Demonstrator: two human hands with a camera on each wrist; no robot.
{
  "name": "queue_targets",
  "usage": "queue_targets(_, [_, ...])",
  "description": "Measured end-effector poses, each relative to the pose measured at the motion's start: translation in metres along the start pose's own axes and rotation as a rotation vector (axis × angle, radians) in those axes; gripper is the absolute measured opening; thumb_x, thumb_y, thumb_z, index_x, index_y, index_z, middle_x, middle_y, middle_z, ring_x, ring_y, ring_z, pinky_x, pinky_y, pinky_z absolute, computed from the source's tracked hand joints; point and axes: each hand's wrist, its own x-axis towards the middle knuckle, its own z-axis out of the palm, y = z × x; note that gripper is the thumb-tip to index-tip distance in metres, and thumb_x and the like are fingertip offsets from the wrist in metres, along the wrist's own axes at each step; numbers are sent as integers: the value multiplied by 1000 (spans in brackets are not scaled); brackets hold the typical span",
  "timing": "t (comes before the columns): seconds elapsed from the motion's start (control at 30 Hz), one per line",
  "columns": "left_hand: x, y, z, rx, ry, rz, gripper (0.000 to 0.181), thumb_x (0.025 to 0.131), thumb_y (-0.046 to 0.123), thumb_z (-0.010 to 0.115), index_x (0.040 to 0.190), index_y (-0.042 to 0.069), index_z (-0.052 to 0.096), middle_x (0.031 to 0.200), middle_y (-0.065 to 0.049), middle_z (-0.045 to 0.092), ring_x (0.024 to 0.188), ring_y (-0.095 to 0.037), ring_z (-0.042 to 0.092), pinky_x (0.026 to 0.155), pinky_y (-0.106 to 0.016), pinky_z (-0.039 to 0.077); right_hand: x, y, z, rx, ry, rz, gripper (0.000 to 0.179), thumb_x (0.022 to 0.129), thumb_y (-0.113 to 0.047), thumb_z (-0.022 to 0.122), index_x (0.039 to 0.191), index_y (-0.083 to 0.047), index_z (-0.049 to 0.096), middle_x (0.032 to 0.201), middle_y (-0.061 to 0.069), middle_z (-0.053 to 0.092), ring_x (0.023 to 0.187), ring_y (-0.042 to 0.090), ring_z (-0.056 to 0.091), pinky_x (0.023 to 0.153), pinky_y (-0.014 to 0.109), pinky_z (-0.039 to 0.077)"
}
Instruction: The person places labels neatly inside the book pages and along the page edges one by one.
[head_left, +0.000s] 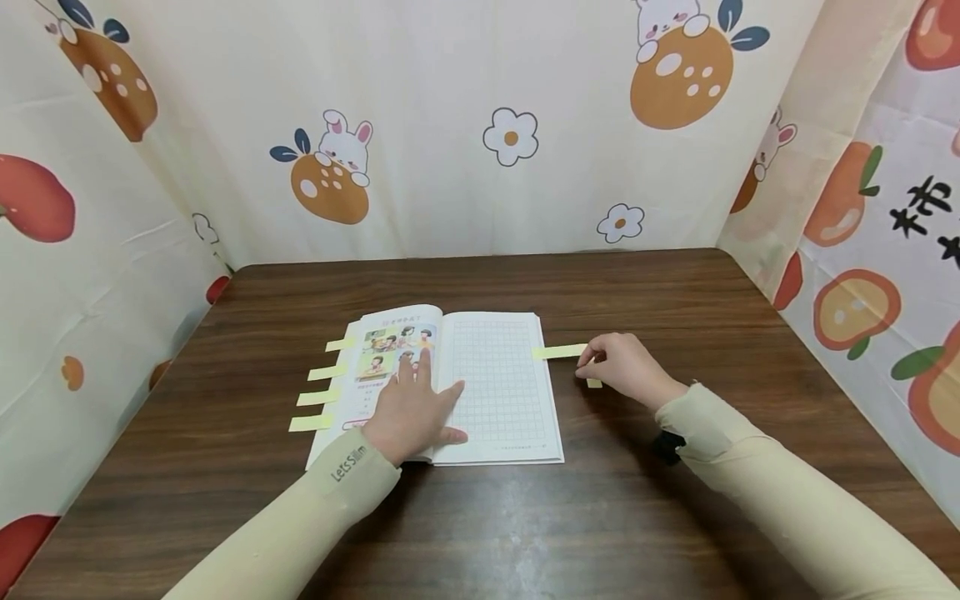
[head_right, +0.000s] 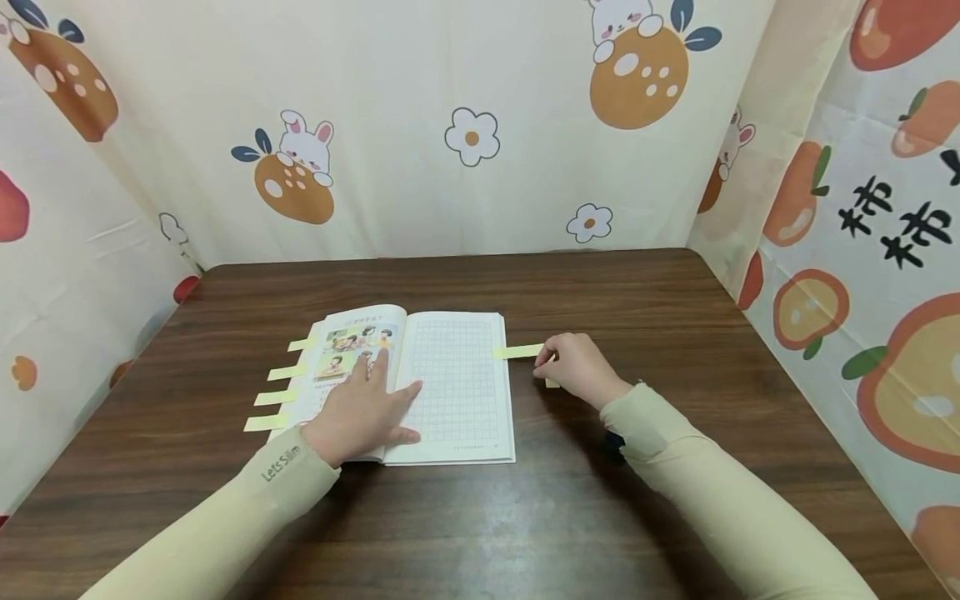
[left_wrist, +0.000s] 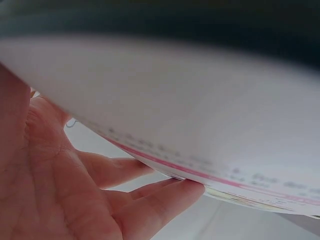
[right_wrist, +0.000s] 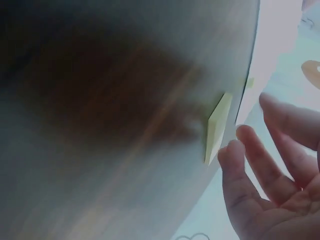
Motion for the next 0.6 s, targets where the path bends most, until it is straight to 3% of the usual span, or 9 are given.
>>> queue_targets(0.13, [-1, -1, 0, 1, 11, 6, 76, 80, 67, 66, 144, 29, 53, 156, -33, 28, 138, -56, 31, 90, -54, 52, -6, 5, -2, -107, -29, -102, 12, 80, -15, 80, 88, -8, 75, 103, 11, 73, 94, 27, 65, 83, 41, 51])
queue_targets(0.27, [-1, -1, -1, 1, 17, 8, 76, 80, 67, 67, 144, 29, 53, 156, -33, 28, 138, -56, 31, 89, -54, 52, -9, 10, -3, -231, -76, -178, 22, 76, -14, 83, 95, -4, 77, 120, 20, 68, 114, 41, 61, 99, 52, 46])
queue_targets(0.4, [-2, -1, -1, 6, 22, 11, 76, 80, 67, 66, 144, 29, 53, 155, -33, 29, 137, -56, 33, 86, -53, 53, -10, 11, -2, -264, -93, -191, 23, 78, -12, 82, 98, -2, 77, 123, 21, 67, 116, 42, 60, 100, 53, 46])
queue_targets(0.6, [-1, 0, -1, 1, 22, 16, 75, 81, 67, 66, 144, 28, 54, 155, -34, 29, 137, -57, 32, 87, -54, 53, -10, 13, 1, -258, -50, -222, 14, 79, -7, 80, 92, -4, 77, 116, 19, 69, 111, 39, 64, 96, 50, 49])
